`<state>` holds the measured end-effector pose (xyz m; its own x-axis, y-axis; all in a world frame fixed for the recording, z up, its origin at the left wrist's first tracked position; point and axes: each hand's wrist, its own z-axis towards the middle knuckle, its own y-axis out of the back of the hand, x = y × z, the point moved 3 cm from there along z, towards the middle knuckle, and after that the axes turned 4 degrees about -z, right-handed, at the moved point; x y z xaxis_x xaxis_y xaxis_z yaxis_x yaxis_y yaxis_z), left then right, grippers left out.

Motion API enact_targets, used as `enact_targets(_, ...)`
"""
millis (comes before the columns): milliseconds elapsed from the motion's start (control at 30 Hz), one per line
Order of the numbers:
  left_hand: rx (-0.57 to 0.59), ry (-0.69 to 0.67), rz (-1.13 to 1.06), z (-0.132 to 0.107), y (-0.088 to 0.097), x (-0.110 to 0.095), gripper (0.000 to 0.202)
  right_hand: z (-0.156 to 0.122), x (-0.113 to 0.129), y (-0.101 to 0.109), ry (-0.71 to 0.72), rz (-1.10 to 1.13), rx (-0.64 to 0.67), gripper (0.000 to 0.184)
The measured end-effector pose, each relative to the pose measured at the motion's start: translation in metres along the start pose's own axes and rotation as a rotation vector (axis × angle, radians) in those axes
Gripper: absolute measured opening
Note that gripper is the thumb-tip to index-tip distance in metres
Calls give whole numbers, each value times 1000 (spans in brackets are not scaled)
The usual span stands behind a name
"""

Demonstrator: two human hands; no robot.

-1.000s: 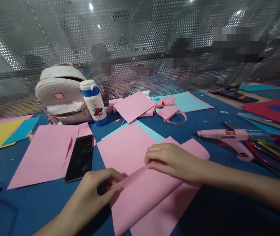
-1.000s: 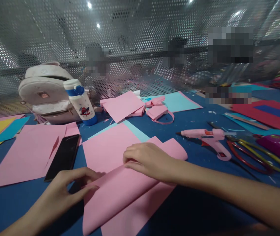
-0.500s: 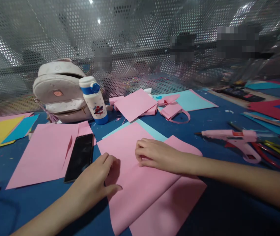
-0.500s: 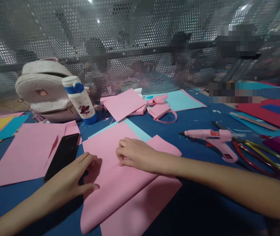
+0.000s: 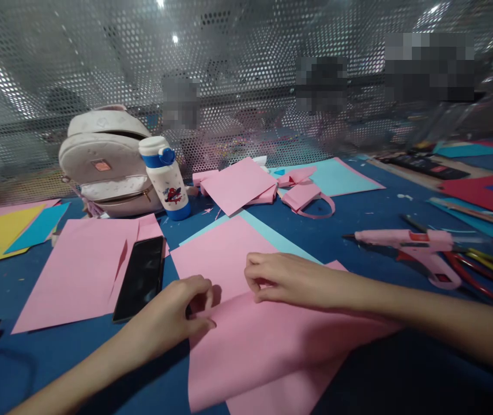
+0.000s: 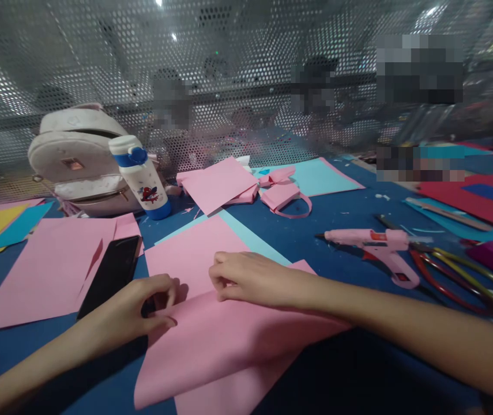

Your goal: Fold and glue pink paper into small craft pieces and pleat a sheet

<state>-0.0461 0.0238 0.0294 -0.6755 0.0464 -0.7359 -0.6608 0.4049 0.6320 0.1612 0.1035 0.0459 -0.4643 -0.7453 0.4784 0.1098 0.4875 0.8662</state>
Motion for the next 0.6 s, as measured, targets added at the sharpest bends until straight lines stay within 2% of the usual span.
enact_targets(67, -50, 13, -145, 3, 2, -1, 16, -3, -2, 3, 11, -11, -30, 12)
enact_targets(167, -208, -32, -370, 8, 6, -3, 17, -8, -5, 14, 5, -25, -117, 13)
enact_targets(267, -434, -77, -456, 10, 9, -3, 18, -14, -8, 28, -50, 15, -222, 13)
enact_targets(333, -526, -100, -477, 11, 9, -4, 18, -19, -9, 35, -78, 54, -282, 14)
enact_targets(467, -593, -157, -527, 10, 6, -8, 13, -28, -12, 40, -66, 87, -346, 19)
enact_targets(600, -640, -227, -517, 7, 3, -13, 13, -33, -15, 39, -69, 104, -355, 21)
